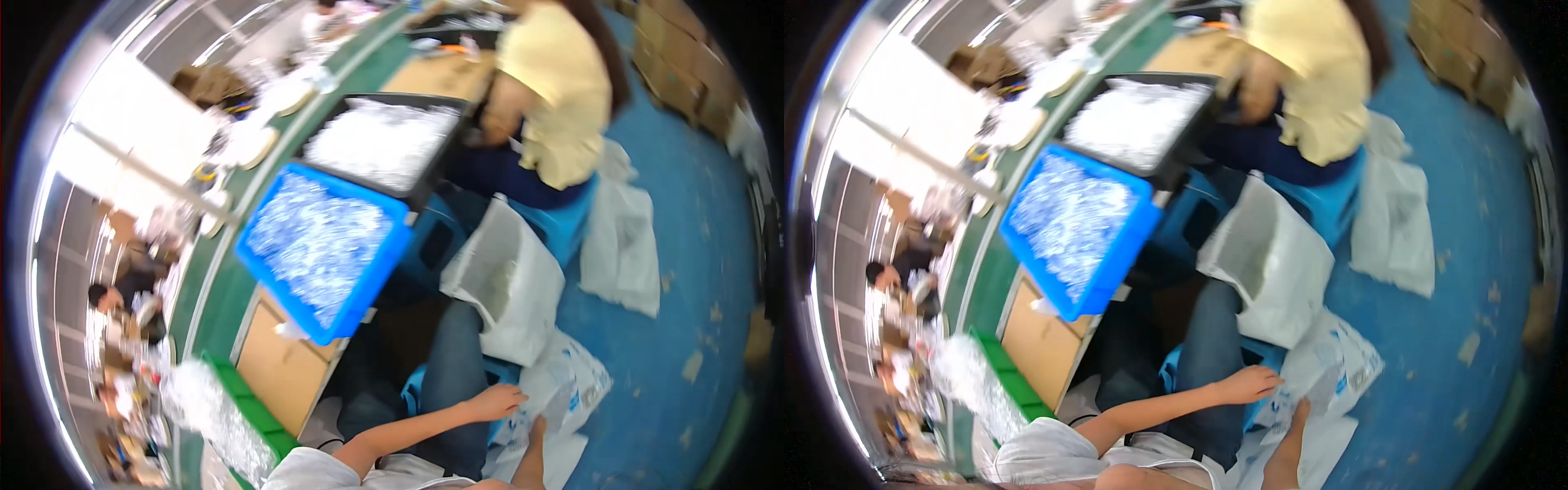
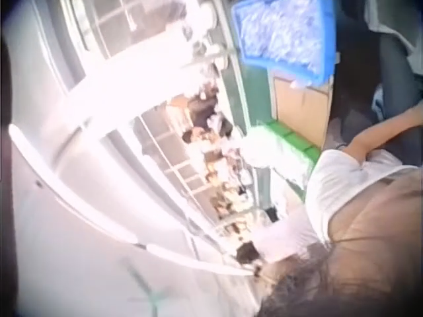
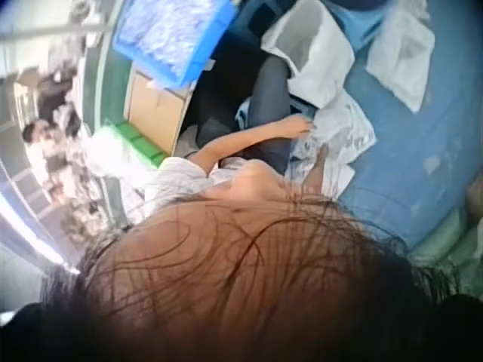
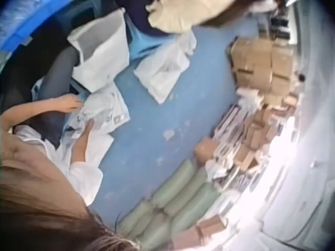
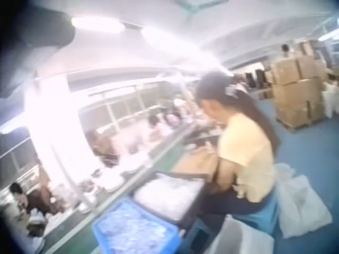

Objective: Assembling decorative lighting fixtures by gluing plastic crystal pieces onto a base.

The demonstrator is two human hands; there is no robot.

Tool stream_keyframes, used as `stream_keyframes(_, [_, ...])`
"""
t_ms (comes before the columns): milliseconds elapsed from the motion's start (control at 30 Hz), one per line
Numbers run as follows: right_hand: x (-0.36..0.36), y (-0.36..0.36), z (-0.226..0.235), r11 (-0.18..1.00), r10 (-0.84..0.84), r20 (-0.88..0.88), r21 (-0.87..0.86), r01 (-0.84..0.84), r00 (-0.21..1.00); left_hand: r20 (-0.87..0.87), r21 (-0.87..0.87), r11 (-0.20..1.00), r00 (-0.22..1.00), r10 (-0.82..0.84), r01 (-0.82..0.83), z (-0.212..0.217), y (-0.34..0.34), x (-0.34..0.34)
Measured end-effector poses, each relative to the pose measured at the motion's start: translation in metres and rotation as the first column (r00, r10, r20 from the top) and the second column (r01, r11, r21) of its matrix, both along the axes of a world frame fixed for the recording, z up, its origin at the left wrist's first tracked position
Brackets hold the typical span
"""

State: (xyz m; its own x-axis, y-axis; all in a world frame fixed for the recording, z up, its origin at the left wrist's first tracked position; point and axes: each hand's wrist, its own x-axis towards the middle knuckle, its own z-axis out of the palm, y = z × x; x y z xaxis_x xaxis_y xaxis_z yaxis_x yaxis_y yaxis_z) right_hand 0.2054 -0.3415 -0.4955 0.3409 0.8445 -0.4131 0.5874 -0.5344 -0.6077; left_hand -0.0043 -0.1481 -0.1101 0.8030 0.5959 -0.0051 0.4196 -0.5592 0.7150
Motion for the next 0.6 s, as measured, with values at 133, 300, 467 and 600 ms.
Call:
stream_keyframes(133, [-0.026, 0.085, 0.072, 0.994, -0.113, -0.239, -0.016, 0.112, 0.965, 0.125, -0.149, 0.956, 0.954, 0.272, -0.253, 0.039, -0.008, -0.060])
stream_keyframes(300, [-0.008, 0.090, 0.115, 0.922, -0.385, -0.435, -0.141, 0.361, 0.814, 0.218, -0.254, 0.852, 0.831, 0.512, -0.459, 0.063, -0.010, -0.093])
stream_keyframes(467, [-0.034, 0.028, 0.142, 0.741, -0.666, -0.564, -0.424, 0.520, 0.489, 0.273, -0.173, 0.791, 0.743, 0.611, -0.587, 0.084, -0.015, -0.132])
stream_keyframes(600, [-0.013, 0.006, 0.109, 0.745, -0.647, -0.558, -0.320, 0.585, 0.519, 0.306, -0.242, 0.802, 0.742, 0.597, -0.545, 0.095, -0.006, -0.128])
